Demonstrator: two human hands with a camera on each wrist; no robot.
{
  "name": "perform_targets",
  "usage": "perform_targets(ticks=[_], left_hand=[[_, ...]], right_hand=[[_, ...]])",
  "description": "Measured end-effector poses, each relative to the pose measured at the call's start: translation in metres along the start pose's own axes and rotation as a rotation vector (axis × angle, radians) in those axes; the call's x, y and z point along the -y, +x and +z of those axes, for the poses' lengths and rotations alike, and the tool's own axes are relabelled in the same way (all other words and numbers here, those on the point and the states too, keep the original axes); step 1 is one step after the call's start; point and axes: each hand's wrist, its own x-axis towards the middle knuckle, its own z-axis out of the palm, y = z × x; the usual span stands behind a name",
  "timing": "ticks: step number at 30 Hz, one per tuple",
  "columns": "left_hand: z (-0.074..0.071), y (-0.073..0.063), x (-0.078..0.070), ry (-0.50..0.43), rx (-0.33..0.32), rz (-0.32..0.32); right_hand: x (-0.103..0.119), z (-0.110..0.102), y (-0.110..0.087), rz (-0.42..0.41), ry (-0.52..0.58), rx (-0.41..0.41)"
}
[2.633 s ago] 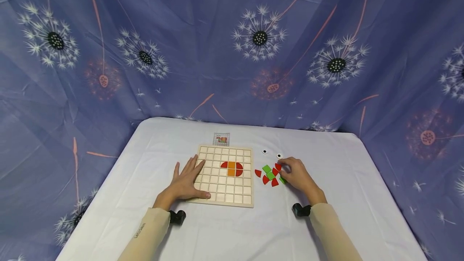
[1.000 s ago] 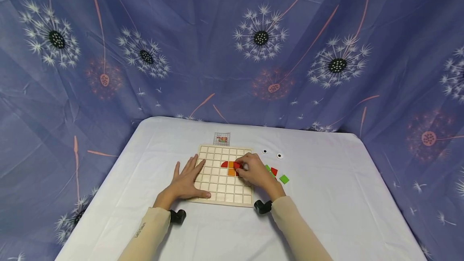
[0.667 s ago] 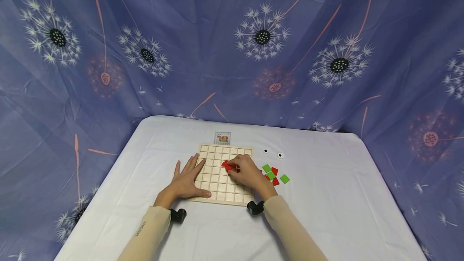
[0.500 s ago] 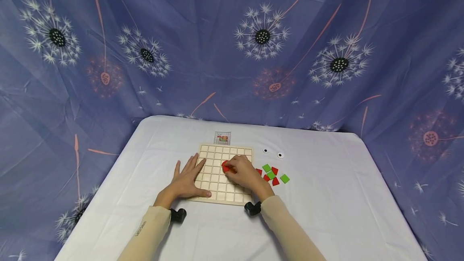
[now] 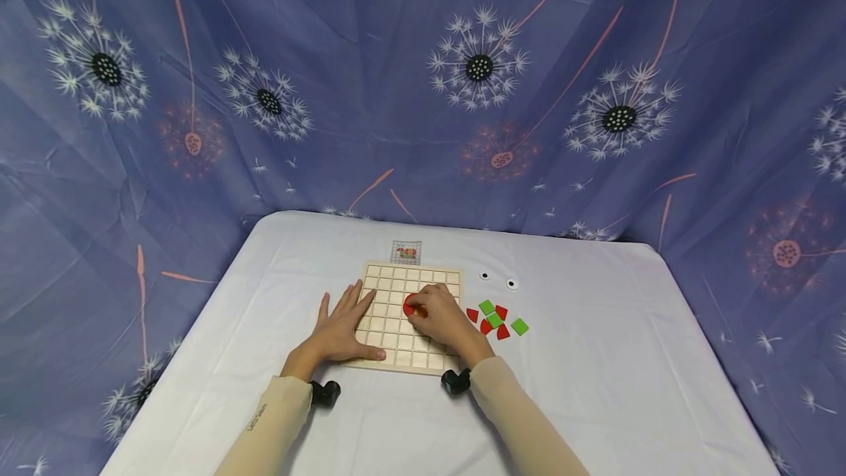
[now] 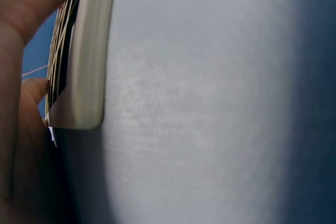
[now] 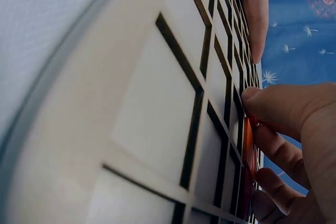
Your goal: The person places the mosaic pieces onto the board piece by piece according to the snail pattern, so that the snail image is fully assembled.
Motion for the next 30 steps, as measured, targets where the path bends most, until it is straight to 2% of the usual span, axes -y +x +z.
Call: perform_targets(ticks=[9, 20, 24, 30], left_hand=[[0.000, -0.001, 0.000, -0.026, -0.016, 0.006], [0.000, -0.003, -0.002, -0.029, -0.010, 0.003], [0.000, -0.003, -0.001, -0.023, -0.017, 0.005], [0.000, -0.003, 0.000, -0.026, -0.010, 0.002]], right_hand=[[-0.003, 0.001, -0.001, 0.029, 0.002, 0.015], [-0.002, -0.004, -0.003, 0.008, -0.009, 0.030], [-0.004, -0.006, -0.007, 0.001, 0.026, 0.005], [-0.011, -0.009, -0.022, 0.042, 0.091, -0.077]])
